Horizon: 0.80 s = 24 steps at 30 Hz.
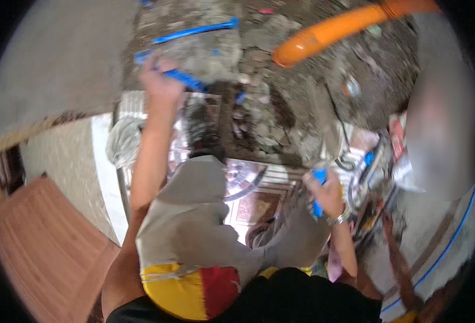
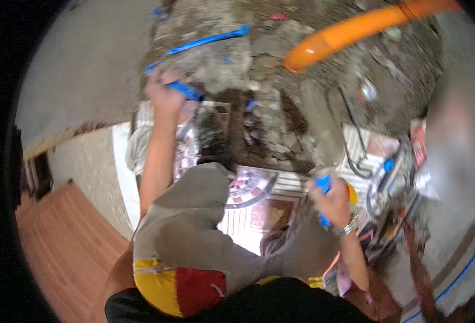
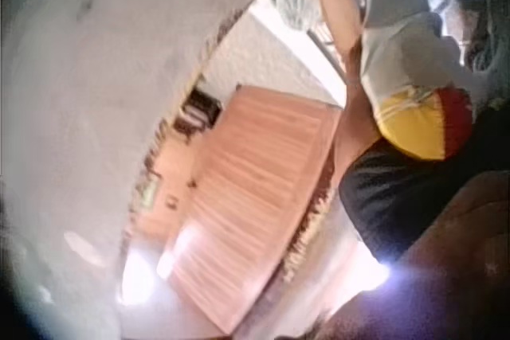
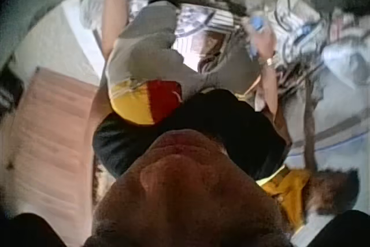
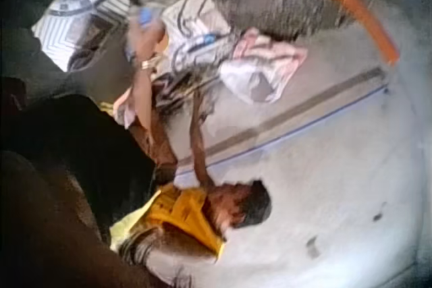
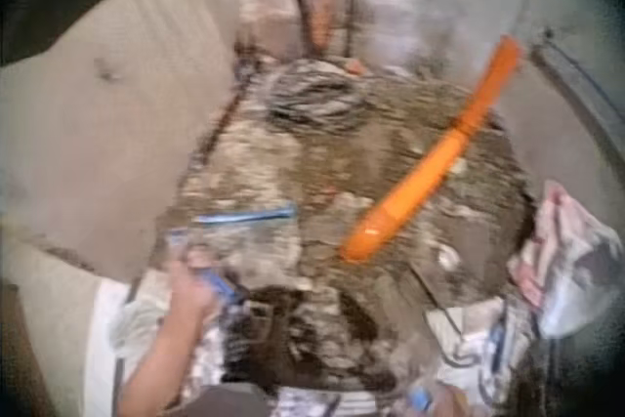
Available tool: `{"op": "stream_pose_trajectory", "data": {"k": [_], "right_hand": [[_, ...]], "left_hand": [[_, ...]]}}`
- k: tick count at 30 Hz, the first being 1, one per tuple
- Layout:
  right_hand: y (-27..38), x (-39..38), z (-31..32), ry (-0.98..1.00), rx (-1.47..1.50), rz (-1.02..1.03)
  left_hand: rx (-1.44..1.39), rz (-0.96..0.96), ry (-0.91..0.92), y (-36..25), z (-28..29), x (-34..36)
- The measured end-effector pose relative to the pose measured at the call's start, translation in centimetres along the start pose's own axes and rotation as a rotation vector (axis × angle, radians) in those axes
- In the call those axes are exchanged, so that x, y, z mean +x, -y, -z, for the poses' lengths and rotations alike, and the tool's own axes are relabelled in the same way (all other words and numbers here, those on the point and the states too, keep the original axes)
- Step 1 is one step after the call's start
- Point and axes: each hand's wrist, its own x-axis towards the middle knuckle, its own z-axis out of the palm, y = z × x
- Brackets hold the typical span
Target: Cutting and fitting PVC pipes for a floor drainage or utility system using a saw and solvent cement.
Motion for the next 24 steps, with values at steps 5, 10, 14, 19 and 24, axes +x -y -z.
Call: {"op": "stream_pose_trajectory", "data": {"k": [5,10,14,19,24], "right_hand": [[3.0,0.7,-10.6,0.347,0.014,0.280],[4.9,0.5,-10.8,0.557,0.289,0.070],[5.8,0.6,-11.2,0.524,0.232,0.055],[5.9,1.6,-11.1,0.630,0.376,0.215],[6.7,1.6,-10.7,0.704,0.473,-0.070]], "left_hand": [[-0.325,0.026,-0.021,-1.6,-1.0,-1.1],[-0.360,-0.069,-0.081,-2.0,-0.3,0.0],[-0.307,-0.102,-0.042,-2.4,-0.1,0.2],[-0.288,-0.107,0.046,-1.7,-1.3,-0.4],[-0.156,-0.313,0.075,-0.8,-2.9,-1.3]]}}
